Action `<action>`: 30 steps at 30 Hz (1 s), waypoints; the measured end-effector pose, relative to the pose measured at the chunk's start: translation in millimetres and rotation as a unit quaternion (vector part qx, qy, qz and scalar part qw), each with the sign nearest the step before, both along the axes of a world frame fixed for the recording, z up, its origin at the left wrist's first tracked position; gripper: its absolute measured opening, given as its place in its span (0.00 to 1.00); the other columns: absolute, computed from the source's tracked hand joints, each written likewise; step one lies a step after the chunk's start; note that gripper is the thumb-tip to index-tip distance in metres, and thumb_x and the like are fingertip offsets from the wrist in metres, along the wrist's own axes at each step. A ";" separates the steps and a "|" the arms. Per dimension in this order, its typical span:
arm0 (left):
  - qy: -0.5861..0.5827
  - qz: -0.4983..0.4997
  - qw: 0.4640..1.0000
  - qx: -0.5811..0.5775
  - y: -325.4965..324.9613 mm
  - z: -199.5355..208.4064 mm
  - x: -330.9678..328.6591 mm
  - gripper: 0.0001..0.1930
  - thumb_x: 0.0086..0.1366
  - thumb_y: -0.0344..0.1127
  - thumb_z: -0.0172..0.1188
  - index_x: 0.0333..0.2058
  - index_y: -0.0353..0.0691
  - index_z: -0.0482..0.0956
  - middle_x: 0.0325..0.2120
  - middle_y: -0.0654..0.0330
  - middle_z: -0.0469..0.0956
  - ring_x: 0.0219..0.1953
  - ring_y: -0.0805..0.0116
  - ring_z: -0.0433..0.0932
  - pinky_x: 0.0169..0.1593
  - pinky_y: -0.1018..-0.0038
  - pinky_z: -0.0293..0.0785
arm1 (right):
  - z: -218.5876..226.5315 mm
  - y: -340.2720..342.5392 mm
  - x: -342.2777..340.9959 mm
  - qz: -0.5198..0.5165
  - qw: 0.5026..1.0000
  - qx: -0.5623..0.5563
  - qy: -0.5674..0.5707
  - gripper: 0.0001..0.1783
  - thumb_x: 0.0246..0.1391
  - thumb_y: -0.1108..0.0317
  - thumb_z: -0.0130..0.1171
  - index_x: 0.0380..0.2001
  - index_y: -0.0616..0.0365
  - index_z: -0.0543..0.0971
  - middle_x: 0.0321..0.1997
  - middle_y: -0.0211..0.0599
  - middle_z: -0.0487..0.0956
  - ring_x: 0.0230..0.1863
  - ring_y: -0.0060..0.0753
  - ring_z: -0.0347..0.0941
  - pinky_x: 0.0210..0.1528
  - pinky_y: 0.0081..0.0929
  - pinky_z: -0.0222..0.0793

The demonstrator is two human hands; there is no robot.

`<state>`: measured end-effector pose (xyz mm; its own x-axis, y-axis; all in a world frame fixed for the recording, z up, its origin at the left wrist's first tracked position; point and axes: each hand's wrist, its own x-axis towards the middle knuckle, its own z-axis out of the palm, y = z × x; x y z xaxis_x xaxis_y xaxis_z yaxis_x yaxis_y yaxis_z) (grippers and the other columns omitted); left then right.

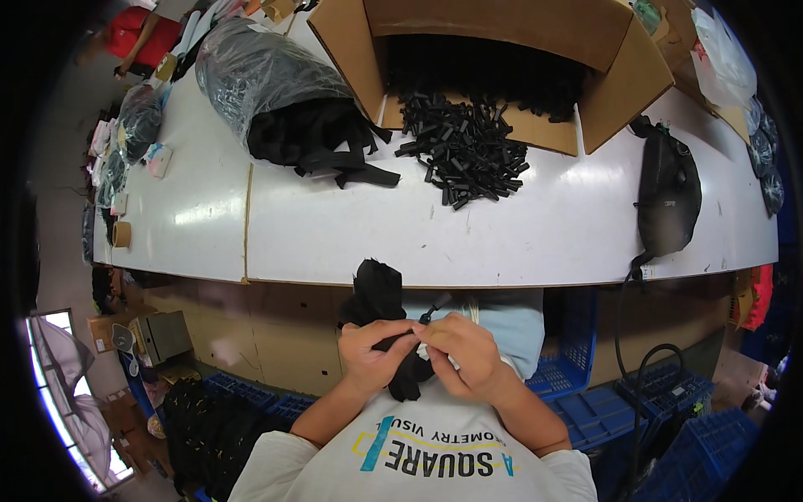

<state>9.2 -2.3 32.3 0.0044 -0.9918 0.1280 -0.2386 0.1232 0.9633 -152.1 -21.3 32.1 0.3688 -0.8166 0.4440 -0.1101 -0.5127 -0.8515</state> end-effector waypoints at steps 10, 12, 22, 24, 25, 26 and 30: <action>0.045 0.030 0.996 -0.074 8.0 -4.6 6.1 0.06 0.46 0.20 0.64 0.26 0.33 0.80 0.23 0.55 0.79 0.25 0.71 0.77 0.31 0.79 0.72 | -20.3 13.2 6.2 -0.028 0.922 0.369 -0.116 0.10 0.52 0.70 0.51 0.33 0.68 0.74 0.26 0.37 0.75 0.24 0.22 0.67 0.27 0.18 0.62; 0.072 0.011 0.994 -0.075 9.9 -10.3 6.5 0.07 0.45 0.19 0.63 0.27 0.32 0.80 0.24 0.54 0.78 0.26 0.71 0.76 0.32 0.78 0.72 | -23.0 13.9 7.0 0.006 0.934 0.345 -0.094 0.09 0.52 0.71 0.52 0.31 0.68 0.74 0.25 0.36 0.74 0.22 0.22 0.66 0.25 0.18 0.60; 0.055 -0.044 0.992 -0.102 13.0 -7.9 9.3 0.09 0.43 0.17 0.63 0.27 0.32 0.78 0.24 0.52 0.76 0.24 0.70 0.74 0.29 0.77 0.71 | -7.0 21.9 19.3 -0.030 0.912 0.348 -0.213 0.03 0.48 0.79 0.55 0.27 0.69 0.75 0.24 0.36 0.73 0.23 0.21 0.67 0.25 0.16 0.61; 0.062 -0.044 0.992 -0.103 14.4 -12.8 12.0 0.09 0.43 0.18 0.63 0.27 0.32 0.78 0.24 0.52 0.76 0.24 0.70 0.73 0.29 0.78 0.70 | -11.6 23.4 18.8 -0.019 0.865 0.419 -0.276 0.03 0.48 0.80 0.56 0.29 0.69 0.75 0.24 0.35 0.74 0.23 0.20 0.68 0.25 0.16 0.64; 0.064 -0.043 0.991 -0.106 13.5 -13.7 13.0 0.09 0.43 0.18 0.63 0.26 0.32 0.78 0.24 0.52 0.76 0.23 0.70 0.73 0.28 0.78 0.70 | -11.3 22.8 17.8 -0.017 0.872 0.406 -0.274 0.04 0.47 0.81 0.57 0.29 0.69 0.76 0.24 0.35 0.75 0.22 0.20 0.69 0.23 0.17 0.64; 0.060 -0.040 0.992 -0.105 12.2 -13.3 13.0 0.08 0.43 0.18 0.63 0.26 0.32 0.78 0.23 0.52 0.76 0.23 0.70 0.73 0.28 0.78 0.70 | -9.7 22.2 16.8 -0.015 0.878 0.393 -0.271 0.05 0.46 0.81 0.58 0.29 0.69 0.76 0.24 0.36 0.75 0.21 0.21 0.69 0.22 0.17 0.64; 0.047 -0.031 0.994 -0.096 11.2 -10.1 13.3 0.09 0.43 0.20 0.65 0.27 0.33 0.80 0.23 0.54 0.77 0.24 0.68 0.74 0.29 0.76 0.70 | -9.7 16.6 9.8 -0.033 0.983 0.145 -0.108 0.09 0.39 0.82 0.60 0.28 0.66 0.77 0.21 0.37 0.76 0.17 0.26 0.70 0.18 0.20 0.63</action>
<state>22.6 8.9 22.2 -0.0349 -0.9477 0.3173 -0.1344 0.3191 0.9381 -142.3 -4.7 22.3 0.2330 -0.9392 0.2522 0.0650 -0.2437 -0.9677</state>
